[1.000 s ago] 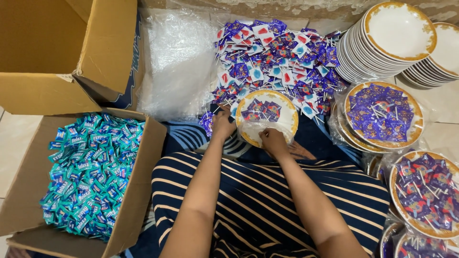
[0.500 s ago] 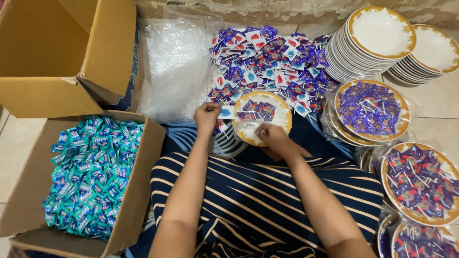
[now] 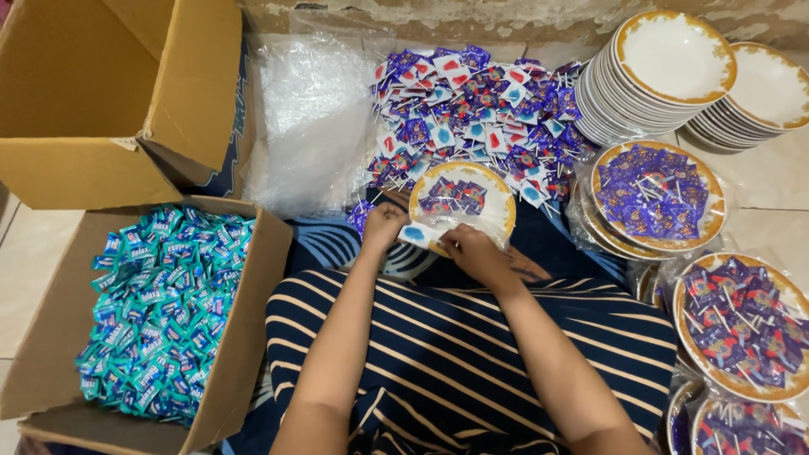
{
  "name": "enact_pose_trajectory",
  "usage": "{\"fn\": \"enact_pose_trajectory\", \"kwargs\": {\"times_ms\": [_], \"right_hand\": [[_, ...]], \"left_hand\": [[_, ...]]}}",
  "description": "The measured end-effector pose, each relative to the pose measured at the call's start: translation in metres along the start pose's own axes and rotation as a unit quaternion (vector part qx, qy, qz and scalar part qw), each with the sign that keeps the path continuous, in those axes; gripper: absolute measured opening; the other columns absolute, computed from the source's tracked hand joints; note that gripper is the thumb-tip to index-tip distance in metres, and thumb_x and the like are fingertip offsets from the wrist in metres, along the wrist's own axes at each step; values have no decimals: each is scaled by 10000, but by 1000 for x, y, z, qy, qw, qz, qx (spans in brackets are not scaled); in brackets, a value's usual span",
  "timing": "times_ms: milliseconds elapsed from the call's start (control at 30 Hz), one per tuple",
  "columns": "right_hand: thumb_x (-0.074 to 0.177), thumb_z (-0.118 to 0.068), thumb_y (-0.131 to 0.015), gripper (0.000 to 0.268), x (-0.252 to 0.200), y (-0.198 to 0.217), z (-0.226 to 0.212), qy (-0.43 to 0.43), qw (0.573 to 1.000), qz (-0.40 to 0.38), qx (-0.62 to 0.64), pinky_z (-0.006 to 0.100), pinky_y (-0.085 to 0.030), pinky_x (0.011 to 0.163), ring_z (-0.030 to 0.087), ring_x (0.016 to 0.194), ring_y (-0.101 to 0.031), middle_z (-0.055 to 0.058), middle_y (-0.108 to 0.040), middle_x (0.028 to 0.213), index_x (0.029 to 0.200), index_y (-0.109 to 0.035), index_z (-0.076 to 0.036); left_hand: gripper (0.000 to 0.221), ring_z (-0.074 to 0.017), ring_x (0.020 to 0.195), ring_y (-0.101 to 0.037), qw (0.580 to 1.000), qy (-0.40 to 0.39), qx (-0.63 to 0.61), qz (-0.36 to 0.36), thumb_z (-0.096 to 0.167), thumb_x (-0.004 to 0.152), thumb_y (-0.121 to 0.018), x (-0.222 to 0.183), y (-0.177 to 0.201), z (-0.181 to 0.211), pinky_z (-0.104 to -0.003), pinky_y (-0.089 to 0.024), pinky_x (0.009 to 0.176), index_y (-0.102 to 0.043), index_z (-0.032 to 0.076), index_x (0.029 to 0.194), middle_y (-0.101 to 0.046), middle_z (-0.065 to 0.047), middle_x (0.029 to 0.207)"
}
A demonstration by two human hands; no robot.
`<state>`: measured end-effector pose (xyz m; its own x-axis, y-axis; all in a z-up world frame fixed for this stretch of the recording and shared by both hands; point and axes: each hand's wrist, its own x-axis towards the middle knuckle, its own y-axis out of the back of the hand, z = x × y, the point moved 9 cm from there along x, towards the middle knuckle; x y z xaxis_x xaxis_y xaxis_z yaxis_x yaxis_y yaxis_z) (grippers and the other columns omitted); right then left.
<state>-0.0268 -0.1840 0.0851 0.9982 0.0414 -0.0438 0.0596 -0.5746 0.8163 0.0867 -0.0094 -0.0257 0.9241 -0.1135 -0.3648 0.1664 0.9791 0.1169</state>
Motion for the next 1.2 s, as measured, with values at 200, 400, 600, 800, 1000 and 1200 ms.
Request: {"fn": "enact_pose_trajectory", "kwargs": {"times_ms": [200,400,600,800,1000,1200], "right_hand": [[942,-449,-579,309,-10,-26,70,-233,944,-222,-71,441,-535,983,284,1151,-693,23,-768,1135,1145,-778,-327],[913,-282,-613,273,3,-44,113,-278,940,-195,28,465,-579,881,358,1042,-728,118,-795,975,1071,-821,-203],[968,-238,-576,360,-4,-39,77,-326,907,-247,99,418,-588,844,320,981,-750,167,-794,985,1266,-731,-106],[911,-120,-571,384,6,-46,116,-336,905,-191,176,348,-639,638,267,746,-759,215,-769,868,1258,-675,6],[916,-275,-590,387,28,-74,131,-314,932,-131,126,385,-640,708,255,771,-783,144,-784,805,1189,-710,-29],[923,-380,-583,413,38,-75,145,-298,949,-44,91,407,-600,850,227,882,-765,16,-777,758,1226,-719,-134]], "left_hand": [[227,-233,662,-738,998,-12,55,37,106,795,-664,42,7,-25,-323,-642,520,-672,21,1005,-719,-144,757],[186,-396,1089,-652,954,-79,274,87,156,861,-620,16,19,27,-525,-551,936,-614,73,1027,-658,-152,1059],[268,-342,1261,-494,895,-150,415,68,189,873,-605,40,0,28,-542,-514,966,-643,118,1128,-559,-84,1248],[420,-300,1449,-323,854,-174,490,-22,190,973,-476,37,-34,36,-542,-443,1043,-617,202,1368,-411,-26,1571],[500,-280,1470,-288,838,-148,523,-41,259,973,-477,42,-38,25,-533,-429,1032,-522,207,1467,-367,6,1606],[410,-235,1338,-434,861,-150,485,11,278,907,-534,74,-34,5,-467,-488,964,-658,170,1282,-559,30,1402]]}}
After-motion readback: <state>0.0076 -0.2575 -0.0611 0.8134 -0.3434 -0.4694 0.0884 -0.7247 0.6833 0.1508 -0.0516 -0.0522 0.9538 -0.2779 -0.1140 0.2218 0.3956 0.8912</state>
